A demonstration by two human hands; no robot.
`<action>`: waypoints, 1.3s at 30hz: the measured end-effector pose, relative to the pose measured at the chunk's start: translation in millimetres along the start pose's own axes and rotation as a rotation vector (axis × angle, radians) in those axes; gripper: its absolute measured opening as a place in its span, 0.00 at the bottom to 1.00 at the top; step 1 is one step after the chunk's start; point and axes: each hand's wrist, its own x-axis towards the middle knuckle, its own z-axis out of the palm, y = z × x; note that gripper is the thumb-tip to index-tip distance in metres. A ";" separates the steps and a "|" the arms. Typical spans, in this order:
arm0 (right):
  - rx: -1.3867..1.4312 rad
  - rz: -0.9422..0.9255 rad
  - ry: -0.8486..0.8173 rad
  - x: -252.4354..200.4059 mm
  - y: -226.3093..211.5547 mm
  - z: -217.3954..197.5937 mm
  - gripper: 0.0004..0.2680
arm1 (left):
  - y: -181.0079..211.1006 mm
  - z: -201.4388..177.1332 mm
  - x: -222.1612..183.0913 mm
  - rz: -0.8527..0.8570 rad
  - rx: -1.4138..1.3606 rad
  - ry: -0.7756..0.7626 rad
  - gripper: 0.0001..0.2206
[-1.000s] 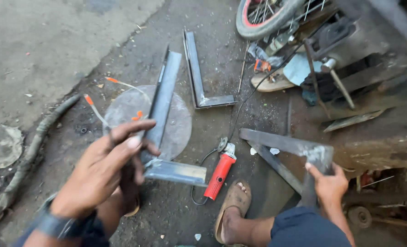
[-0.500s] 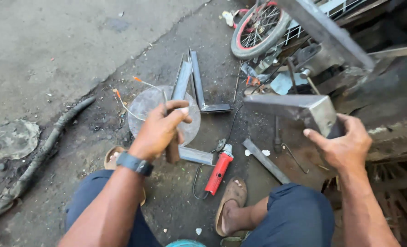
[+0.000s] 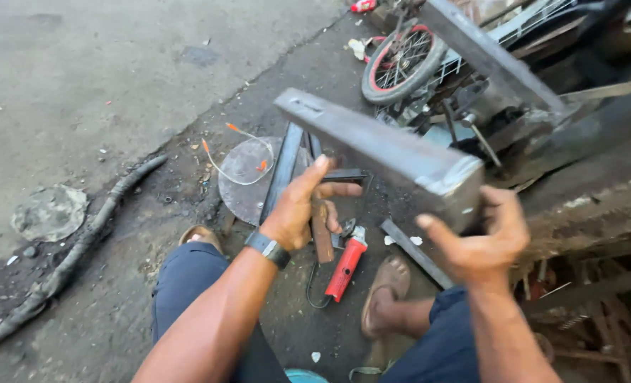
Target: Fitting and aligning metal L-beams and bars to assemble a frame, including cleaning joint surfaces with a small tool.
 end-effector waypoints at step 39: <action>0.557 -0.193 -0.422 -63.2 4.0 79.1 0.22 | 3.4 -35.4 -3.2 0.121 -0.308 0.076 0.16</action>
